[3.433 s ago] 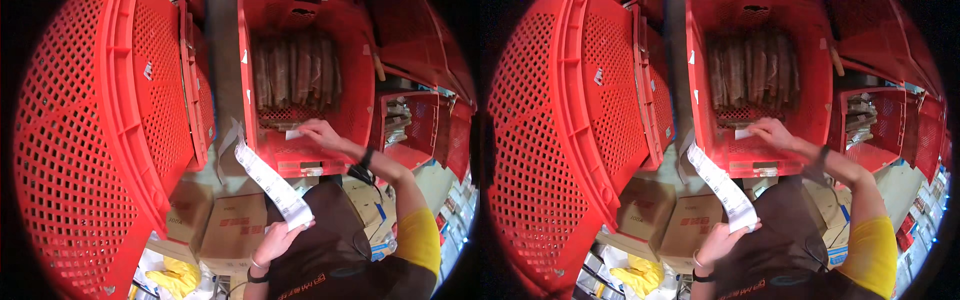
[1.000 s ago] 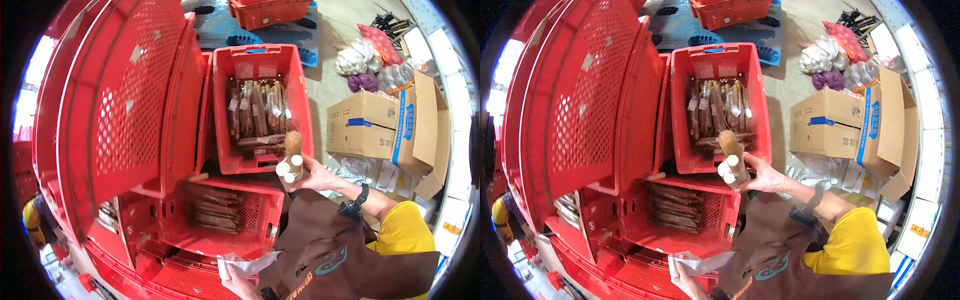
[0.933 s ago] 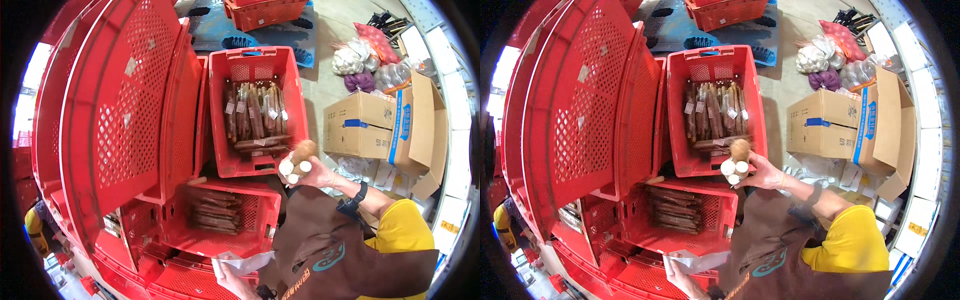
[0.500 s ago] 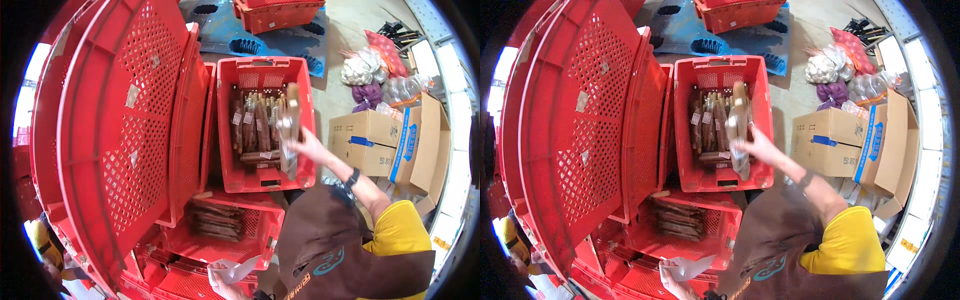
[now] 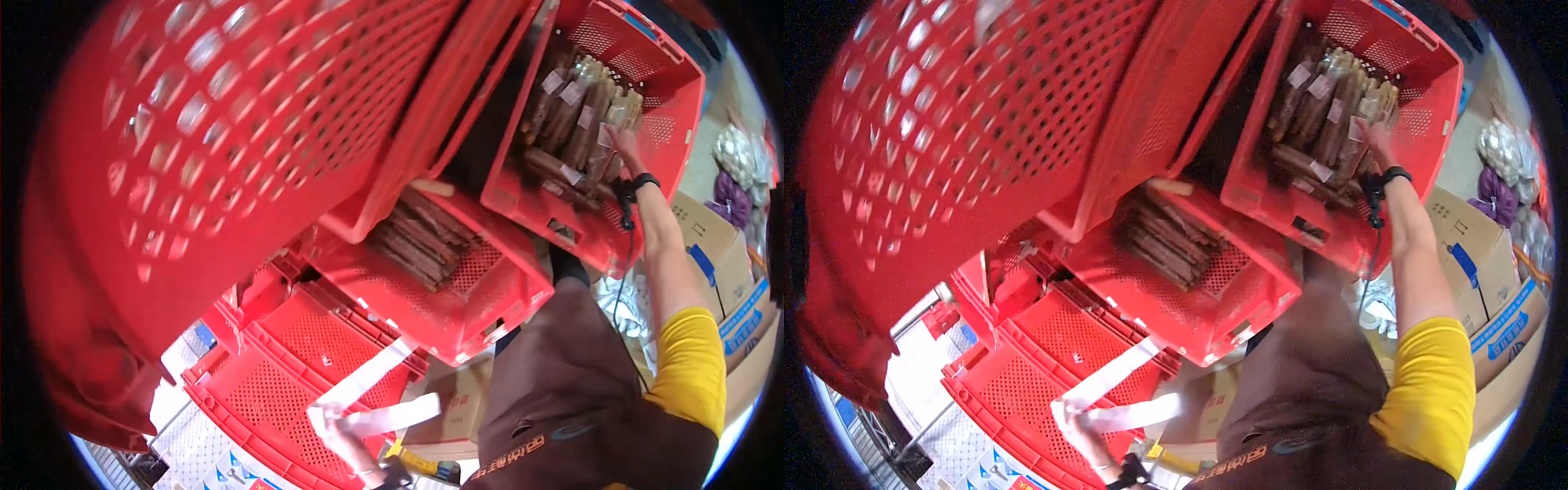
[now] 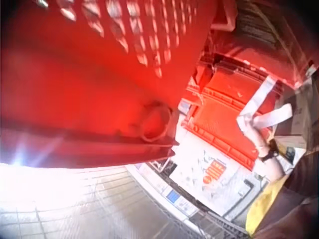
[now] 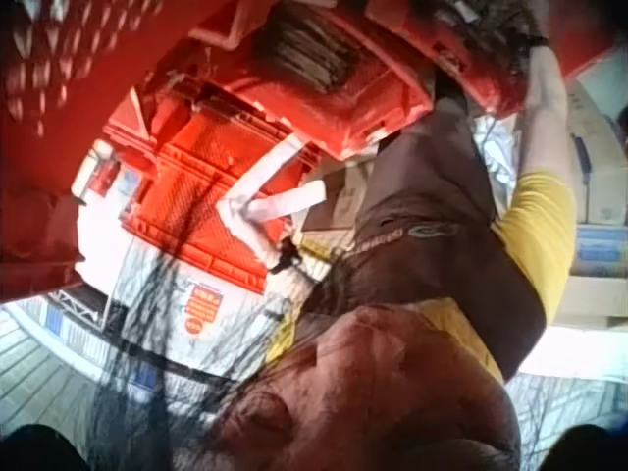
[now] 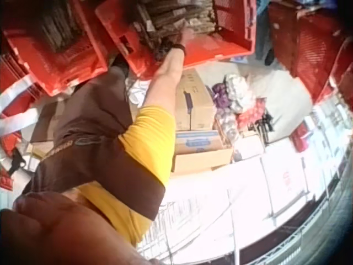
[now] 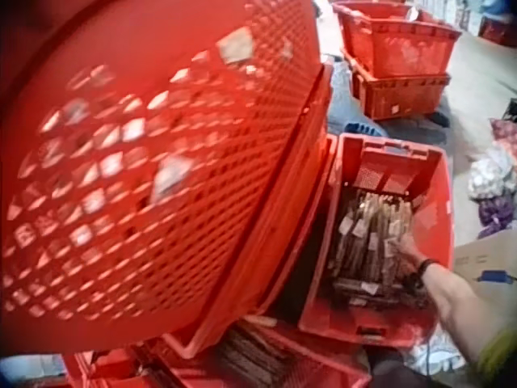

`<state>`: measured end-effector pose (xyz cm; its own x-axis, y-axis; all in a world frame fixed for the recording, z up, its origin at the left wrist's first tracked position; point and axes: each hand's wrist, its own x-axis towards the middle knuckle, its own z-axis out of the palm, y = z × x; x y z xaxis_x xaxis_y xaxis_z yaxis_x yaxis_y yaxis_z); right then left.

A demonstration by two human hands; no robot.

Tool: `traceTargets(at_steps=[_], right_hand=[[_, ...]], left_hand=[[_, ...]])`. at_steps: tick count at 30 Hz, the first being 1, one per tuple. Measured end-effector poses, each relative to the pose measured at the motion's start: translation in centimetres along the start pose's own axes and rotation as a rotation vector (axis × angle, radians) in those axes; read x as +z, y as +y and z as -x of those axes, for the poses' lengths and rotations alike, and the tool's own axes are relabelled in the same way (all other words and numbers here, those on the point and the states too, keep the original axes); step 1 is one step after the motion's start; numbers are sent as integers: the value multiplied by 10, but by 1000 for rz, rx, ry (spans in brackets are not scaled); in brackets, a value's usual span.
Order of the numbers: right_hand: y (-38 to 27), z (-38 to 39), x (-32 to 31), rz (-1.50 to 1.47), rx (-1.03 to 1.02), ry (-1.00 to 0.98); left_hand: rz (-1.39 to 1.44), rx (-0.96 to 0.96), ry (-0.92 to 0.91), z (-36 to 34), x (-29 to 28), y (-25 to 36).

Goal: The person picks up individual yams from a red plastic crate, applies a small white label to each one, and places them into a second red crate. The process is repeated for multiple yams throughout the clip.

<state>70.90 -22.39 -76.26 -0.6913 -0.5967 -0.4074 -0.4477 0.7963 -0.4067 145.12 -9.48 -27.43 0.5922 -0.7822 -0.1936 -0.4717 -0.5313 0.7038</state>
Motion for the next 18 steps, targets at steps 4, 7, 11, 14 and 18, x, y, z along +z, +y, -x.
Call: traceTargets(at_steps=[4,7,11,14,18], right_hand=[[-77,92,-16,-115,-436,198],[-227,310,-57,-534,-657,-288],[-329,498,-75,-285,-1507,-876],[-338,565,-36,-192,-1650,-1019],[-321,629,-2,-230,-1526,-1060]], left_hand=[[213,-307,-38,44,56,15],[495,-505,-335,62,76,-4],[682,-349,-748,53,76,-18],[592,-130,-769,47,44,-66],[527,-3,-874,32,-1,-110]])
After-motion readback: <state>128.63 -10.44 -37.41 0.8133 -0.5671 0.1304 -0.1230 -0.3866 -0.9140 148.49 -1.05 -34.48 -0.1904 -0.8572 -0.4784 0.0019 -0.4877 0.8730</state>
